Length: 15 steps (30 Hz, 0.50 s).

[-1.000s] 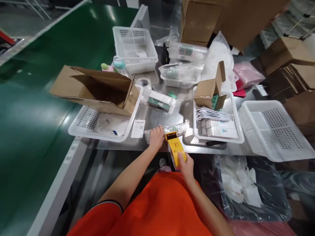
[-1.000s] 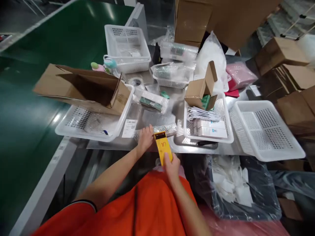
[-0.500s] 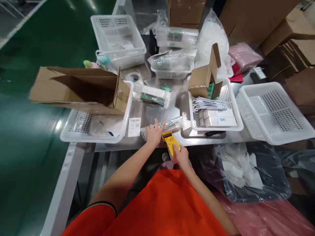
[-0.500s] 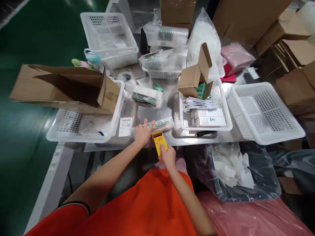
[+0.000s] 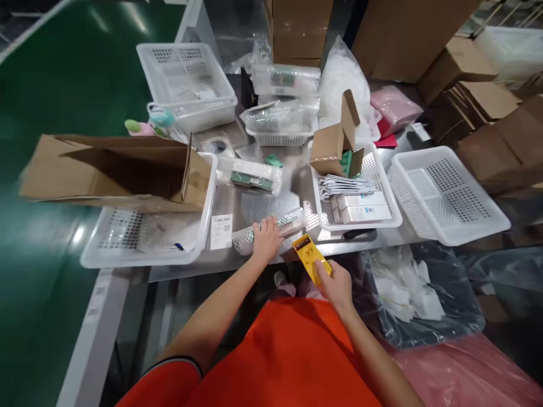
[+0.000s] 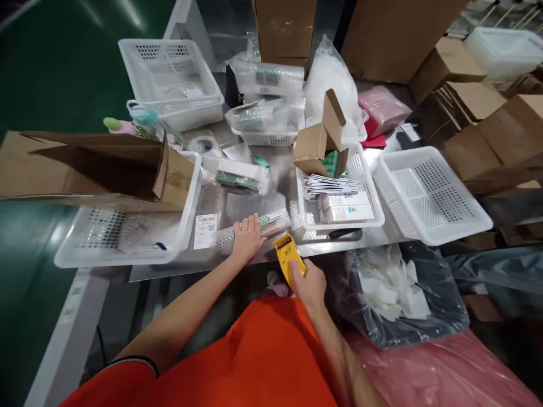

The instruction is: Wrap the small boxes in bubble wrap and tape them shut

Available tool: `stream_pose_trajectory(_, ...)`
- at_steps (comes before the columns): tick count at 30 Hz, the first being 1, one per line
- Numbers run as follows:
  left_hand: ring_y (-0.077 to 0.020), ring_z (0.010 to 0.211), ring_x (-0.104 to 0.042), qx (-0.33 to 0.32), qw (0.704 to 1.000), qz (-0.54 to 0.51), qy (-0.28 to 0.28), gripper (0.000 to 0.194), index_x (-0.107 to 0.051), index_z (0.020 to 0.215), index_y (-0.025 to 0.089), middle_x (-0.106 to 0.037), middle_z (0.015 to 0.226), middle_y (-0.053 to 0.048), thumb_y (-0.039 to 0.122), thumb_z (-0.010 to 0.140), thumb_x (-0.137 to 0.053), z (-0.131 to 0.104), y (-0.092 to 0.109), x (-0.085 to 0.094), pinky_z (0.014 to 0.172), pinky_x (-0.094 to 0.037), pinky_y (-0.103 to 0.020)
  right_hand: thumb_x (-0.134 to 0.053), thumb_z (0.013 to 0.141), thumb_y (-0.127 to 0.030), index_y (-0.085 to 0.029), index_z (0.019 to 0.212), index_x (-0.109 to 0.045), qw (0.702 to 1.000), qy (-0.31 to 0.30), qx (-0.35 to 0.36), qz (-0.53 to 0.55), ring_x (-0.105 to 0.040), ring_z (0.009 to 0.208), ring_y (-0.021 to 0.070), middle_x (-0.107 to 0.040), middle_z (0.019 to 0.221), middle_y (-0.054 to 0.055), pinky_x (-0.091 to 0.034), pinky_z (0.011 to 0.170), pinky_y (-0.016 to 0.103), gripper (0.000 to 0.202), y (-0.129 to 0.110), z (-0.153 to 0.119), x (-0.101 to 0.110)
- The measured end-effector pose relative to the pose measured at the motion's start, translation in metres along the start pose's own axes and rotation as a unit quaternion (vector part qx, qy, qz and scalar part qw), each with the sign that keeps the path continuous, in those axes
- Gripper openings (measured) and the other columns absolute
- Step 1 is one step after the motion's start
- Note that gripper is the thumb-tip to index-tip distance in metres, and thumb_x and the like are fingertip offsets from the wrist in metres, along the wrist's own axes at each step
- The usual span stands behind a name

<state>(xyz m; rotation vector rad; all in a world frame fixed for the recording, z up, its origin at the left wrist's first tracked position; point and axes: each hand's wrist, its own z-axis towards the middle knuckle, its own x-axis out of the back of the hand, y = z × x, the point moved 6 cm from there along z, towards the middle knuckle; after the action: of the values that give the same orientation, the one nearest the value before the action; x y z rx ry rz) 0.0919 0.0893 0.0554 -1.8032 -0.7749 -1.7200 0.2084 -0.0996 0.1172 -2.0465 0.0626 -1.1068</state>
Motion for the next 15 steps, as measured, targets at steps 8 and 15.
stream_pose_trajectory(8,-0.0346,0.121,-0.057,0.029,0.999,-0.004,0.043,0.052,-0.052,0.144,0.007,-0.061,0.135,-0.024,0.011,0.097,-0.031,0.005,-0.007,-0.001,0.1,-0.046,-0.055,-0.05,0.078,-0.068,-0.025,0.06,-0.047,0.985,0.011,0.037,0.166,-0.043,0.056,0.0147,-0.05,0.056,-0.001,-0.033,0.054,0.028,0.047,-0.048,0.063,-0.039)
stream_pose_trajectory(15,-0.0367,0.122,-0.055,0.012,0.999,0.018,0.032,0.053,-0.048,0.147,0.007,-0.058,0.14,-0.026,0.013,0.097,-0.033,0.001,0.001,-0.002,0.098,-0.046,-0.058,-0.055,0.078,-0.069,-0.02,0.066,-0.057,0.982,-0.034,0.019,0.187,-0.047,0.057,0.0146,-0.056,0.059,0.001,-0.037,0.053,0.027,0.05,-0.006,0.007,-0.029)
